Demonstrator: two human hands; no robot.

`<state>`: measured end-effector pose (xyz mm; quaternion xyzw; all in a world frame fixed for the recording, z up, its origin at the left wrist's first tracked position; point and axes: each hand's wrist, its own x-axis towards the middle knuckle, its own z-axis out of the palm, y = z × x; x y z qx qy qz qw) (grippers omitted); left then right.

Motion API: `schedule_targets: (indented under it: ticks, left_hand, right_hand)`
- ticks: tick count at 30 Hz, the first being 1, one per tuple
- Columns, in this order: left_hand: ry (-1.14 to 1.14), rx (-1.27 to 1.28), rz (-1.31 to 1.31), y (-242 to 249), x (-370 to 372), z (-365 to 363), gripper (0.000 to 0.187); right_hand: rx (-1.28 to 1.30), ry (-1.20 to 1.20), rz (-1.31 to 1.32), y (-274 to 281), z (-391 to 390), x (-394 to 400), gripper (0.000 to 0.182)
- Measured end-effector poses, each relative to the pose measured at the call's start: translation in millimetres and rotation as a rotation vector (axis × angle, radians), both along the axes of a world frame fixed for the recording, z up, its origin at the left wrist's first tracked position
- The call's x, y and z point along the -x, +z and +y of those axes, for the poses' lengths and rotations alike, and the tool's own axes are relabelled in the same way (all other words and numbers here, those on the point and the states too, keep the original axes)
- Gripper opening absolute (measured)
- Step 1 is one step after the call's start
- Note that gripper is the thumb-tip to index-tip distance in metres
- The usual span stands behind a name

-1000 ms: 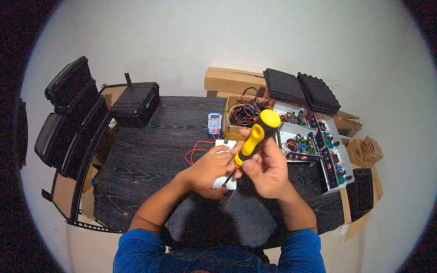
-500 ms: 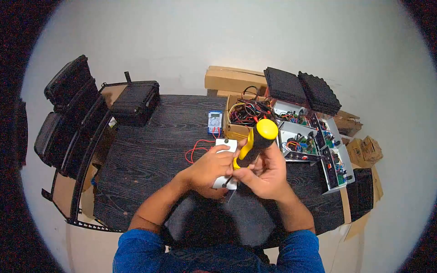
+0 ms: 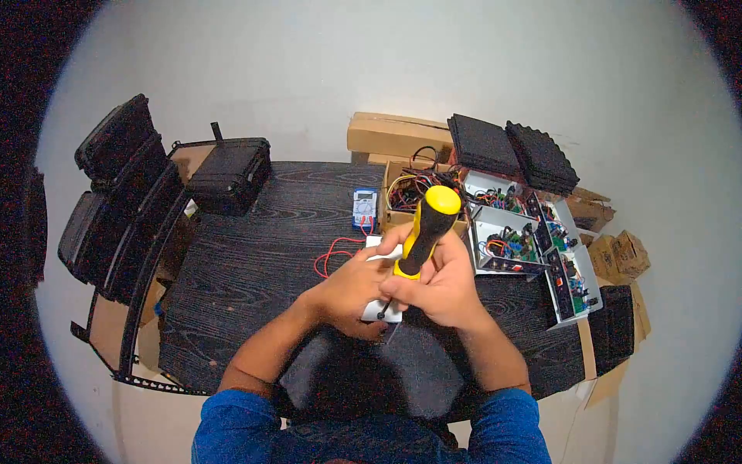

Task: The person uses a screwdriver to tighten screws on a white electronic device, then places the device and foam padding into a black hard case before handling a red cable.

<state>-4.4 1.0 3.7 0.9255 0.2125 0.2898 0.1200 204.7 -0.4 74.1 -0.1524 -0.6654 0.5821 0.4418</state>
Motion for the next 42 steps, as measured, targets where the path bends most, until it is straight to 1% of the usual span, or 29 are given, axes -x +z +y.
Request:
schedule_targets:
  ticks: [3,4,5,7,10,13,14,17,18,21,22,25,27,29,30,33,37,38,41,42]
  left_hand:
    - [0.005,-0.004,-0.061,-3.6,-1.2,0.8,0.047]
    - [0.008,-0.014,-0.082,-7.7,-0.8,3.4,0.047]
    - [0.011,-0.007,-0.085,-9.2,-0.6,3.5,0.047]
    - [0.017,0.026,-0.074,-9.8,0.7,1.8,0.047]
    - [-0.003,-0.006,-0.04,-8.8,0.8,5.2,0.047]
    - [0.011,-0.031,-0.031,-5.5,-2.8,1.4,0.046]
    - [0.014,-0.038,-0.042,-3.9,-3.5,0.4,0.047]
    - [0.014,-0.01,-0.042,-3.7,0.3,0.3,0.05]
    - [0.012,0.009,-0.037,-4.4,1.7,0.5,0.051]
    - [0.024,-0.048,-0.077,-6.6,0.4,1.1,0.049]
    - [0.026,-0.063,-0.084,-7.3,-0.2,1.9,0.048]
    - [0.026,-0.073,-0.082,-8.8,-4.2,5.3,0.047]
    - [0.027,-0.061,-0.081,-9.3,-5.3,5.1,0.047]
    - [-0.006,-0.004,-0.051,-7.9,0.3,3.1,0.051]
    - [-0.022,0.025,-0.037,-7.5,2.3,2.3,0.052]
    - [0.018,0.021,-0.06,-11.6,0.1,3.4,0.05]
    - [0.008,-0.02,-0.101,-12.5,-3.5,5.8,0.05]
    - [0.013,-0.018,-0.115,-9.0,-3.4,4.1,0.05]
    - [-0.006,-0.013,-0.096,-5.4,-0.7,3.1,0.052]
    - [-0.019,-0.011,-0.08,-5.3,0.0,2.9,0.053]
  right_hand:
    - [0.042,-0.002,0.071,-2.2,-1.9,4.3,0.051]
    - [0.102,0.147,0.152,-8.9,4.7,0.4,0.044]
    - [0.174,0.222,0.182,-7.2,6.9,-0.4,0.047]
    - [0.258,0.255,0.16,-13.0,12.0,-7.2,0.048]
    - [0.105,0.15,0.12,-9.3,5.4,-0.3,0.048]
    - [-0.037,-0.041,0.07,-12.0,4.5,4.0,0.052]
    - [-0.03,-0.044,0.066,-9.1,3.1,5.4,0.052]
    - [0.133,0.089,0.206,-15.9,6.4,4.4,0.052]
    - [0.174,0.258,0.265,-12.9,10.4,0.0,0.051]
    - [0.124,0.15,0.136,-13.8,7.3,-2.1,0.05]
    - [0.051,0.136,0.12,-13.2,5.3,-1.5,0.053]
    - [-0.076,-0.046,0.106,-14.7,1.2,7.3,0.058]
    - [-0.046,-0.011,0.111,-15.1,3.4,6.2,0.059]
    - [0.067,0.063,0.181,-12.7,4.4,6.9,0.057]
    - [0.167,0.136,0.229,-11.7,5.9,6.2,0.053]
    - [0.083,0.162,0.122,-14.6,9.3,-1.9,0.048]
    - [-0.069,0.086,0.113,-12.0,3.7,1.5,0.044]
    - [-0.042,0.158,0.158,-13.9,7.0,0.6,0.05]
    - [0.239,0.169,0.281,-13.6,4.1,4.0,0.064]
    - [0.231,0.199,0.24,-17.3,7.3,-0.2,0.064]
